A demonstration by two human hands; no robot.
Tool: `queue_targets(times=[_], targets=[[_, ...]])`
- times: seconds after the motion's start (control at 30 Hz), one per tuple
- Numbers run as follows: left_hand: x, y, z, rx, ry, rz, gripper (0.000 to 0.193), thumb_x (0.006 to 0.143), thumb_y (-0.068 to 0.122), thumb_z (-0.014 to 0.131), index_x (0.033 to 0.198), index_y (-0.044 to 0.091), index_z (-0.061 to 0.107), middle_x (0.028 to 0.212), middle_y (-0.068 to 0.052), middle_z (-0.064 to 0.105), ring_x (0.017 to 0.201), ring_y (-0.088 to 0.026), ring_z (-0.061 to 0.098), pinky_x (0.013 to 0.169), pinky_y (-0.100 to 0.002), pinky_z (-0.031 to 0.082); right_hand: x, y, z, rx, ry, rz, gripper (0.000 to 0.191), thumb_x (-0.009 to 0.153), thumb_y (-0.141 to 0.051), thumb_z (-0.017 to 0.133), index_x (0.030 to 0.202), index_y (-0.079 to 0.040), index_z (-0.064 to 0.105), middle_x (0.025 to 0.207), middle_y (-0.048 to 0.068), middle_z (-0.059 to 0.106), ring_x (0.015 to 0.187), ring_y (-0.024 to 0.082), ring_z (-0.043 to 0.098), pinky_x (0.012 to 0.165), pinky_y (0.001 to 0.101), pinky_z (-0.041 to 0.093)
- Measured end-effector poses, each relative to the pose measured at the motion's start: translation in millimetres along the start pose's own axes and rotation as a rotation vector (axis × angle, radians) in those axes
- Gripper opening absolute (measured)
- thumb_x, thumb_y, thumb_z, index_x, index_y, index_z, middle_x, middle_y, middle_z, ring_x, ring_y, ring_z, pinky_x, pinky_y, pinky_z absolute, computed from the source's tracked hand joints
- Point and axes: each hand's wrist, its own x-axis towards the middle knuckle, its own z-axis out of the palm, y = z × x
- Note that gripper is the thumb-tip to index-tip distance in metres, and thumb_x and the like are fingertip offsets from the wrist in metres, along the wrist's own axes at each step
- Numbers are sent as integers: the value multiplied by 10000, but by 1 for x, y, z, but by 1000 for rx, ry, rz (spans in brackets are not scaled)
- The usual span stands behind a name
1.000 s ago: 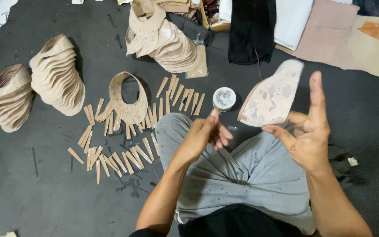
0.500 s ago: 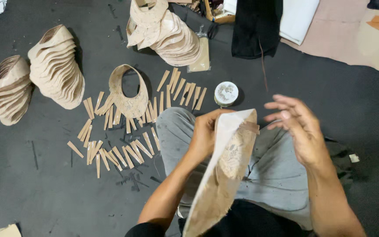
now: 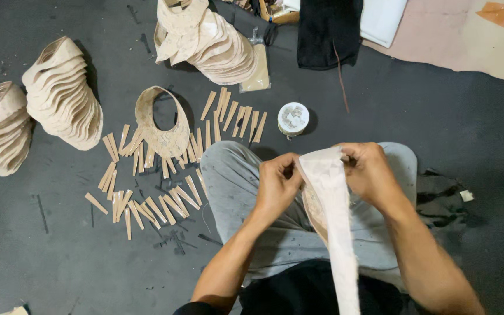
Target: The person sits cross-legged on the floor and fits a lace fabric cover over a shoe toe-cap upper, folding and pressing the fabric edge into the seam. They use wooden clothespins to clip the fabric in place, reposition the upper, and work the edge around the opening by hand.
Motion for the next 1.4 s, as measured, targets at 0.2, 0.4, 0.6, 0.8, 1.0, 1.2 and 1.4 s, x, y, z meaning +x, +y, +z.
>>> queue_targets(times=[0.2,0.4,0.6,0.8,1.0,1.2,1.4], targets=[[2,13,-3,50,65,62,97,933,17,638,936,-42,715,684,-52,675,607,-51,589,545,-257,476,-2,10,0,-13,-39,23,275,798,-42,748,1073,-20,754,932,72,802,792,122,721,680,249,563],[-4,15,6,134,134,160,85,935,26,681,983,-29,722,852,-145,712,644,-177,674,575,-299,508,-9,16,5,106,-102,127,354,816,-20,725,1170,-26,719,963,84,793,799,116,707,685,239,559],[-11,7,7,132,174,161,105,930,22,664,1012,-14,719,871,-149,702,690,-217,704,599,-329,536,-3,15,9,134,-147,148,434,834,3,701,1267,-31,683,994,96,784,806,110,693,691,228,555],[-17,15,-6,149,174,115,173,946,20,654,1095,5,741,880,-155,709,731,-241,701,670,-339,545,5,8,10,156,-173,187,516,852,25,678,1364,-36,648,1025,108,774,813,104,679,696,218,550],[-25,19,-41,-14,82,-27,566,773,65,795,1317,55,638,1070,-93,719,846,-140,717,685,-297,563,9,6,6,165,-117,273,536,895,30,627,1423,-56,612,1043,128,756,802,136,692,678,250,566],[37,-49,-149,-14,667,37,283,959,106,705,1223,5,728,1042,-88,767,917,-139,699,817,-288,579,5,38,-14,74,8,264,520,883,74,588,1395,-2,630,1076,155,770,857,185,734,726,281,599],[134,-76,-238,725,925,-117,670,805,75,773,1413,21,498,1402,-245,505,1318,-430,469,1116,-467,378,-30,83,-39,-79,97,212,475,900,45,592,1373,18,622,1076,162,765,866,209,745,744,313,617]])
